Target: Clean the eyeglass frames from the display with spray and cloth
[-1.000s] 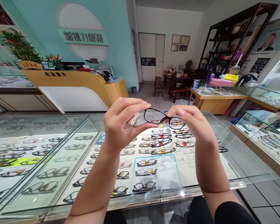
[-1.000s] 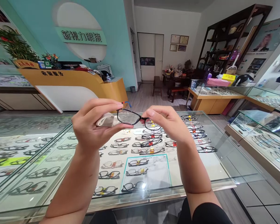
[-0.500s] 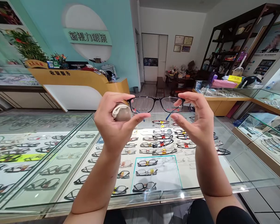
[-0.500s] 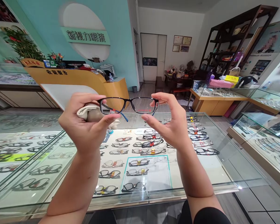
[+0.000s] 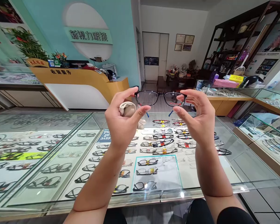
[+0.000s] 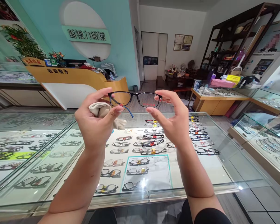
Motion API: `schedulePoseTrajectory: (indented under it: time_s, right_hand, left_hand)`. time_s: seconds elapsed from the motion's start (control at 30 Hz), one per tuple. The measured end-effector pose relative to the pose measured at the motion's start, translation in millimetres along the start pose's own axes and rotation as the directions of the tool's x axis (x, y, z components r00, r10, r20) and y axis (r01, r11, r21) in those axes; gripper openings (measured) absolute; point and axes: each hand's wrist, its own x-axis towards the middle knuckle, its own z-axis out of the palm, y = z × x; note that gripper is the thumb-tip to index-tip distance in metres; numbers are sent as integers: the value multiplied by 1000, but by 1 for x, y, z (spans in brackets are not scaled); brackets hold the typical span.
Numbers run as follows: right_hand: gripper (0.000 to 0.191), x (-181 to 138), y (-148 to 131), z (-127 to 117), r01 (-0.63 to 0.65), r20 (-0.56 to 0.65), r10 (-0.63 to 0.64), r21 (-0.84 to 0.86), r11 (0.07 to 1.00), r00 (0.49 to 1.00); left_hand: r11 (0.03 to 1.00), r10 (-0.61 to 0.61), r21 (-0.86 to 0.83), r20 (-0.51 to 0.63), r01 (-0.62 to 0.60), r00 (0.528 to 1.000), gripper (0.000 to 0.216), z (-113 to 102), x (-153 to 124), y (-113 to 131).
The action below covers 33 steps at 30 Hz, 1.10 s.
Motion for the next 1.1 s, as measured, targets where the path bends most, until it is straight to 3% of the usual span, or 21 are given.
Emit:
schedulePoseTrajectory:
  time_s: [0.13,0.3,0.63,1.1]
  right_hand:
    - [43,-1,1,1,-12,3,12,-42,999,1000]
    - [42,-2,3,2,-49,0,49,-25,998,999]
    - [47,-3,5,2,-125,39,125,10,992,991]
    - [40,-4,3,0,-82,14,83,-23,996,996]
  left_hand:
    - [1000,20,-16,-4,-20,1000,61,1,-4,-4]
    - [998,55,17,-27,-54,998,51,2,-4,3]
    - [999,24,51,-92,-19,995,44,6,-1,13]
    - [987,80,144,-55,-71,995,49,9,-7,3]
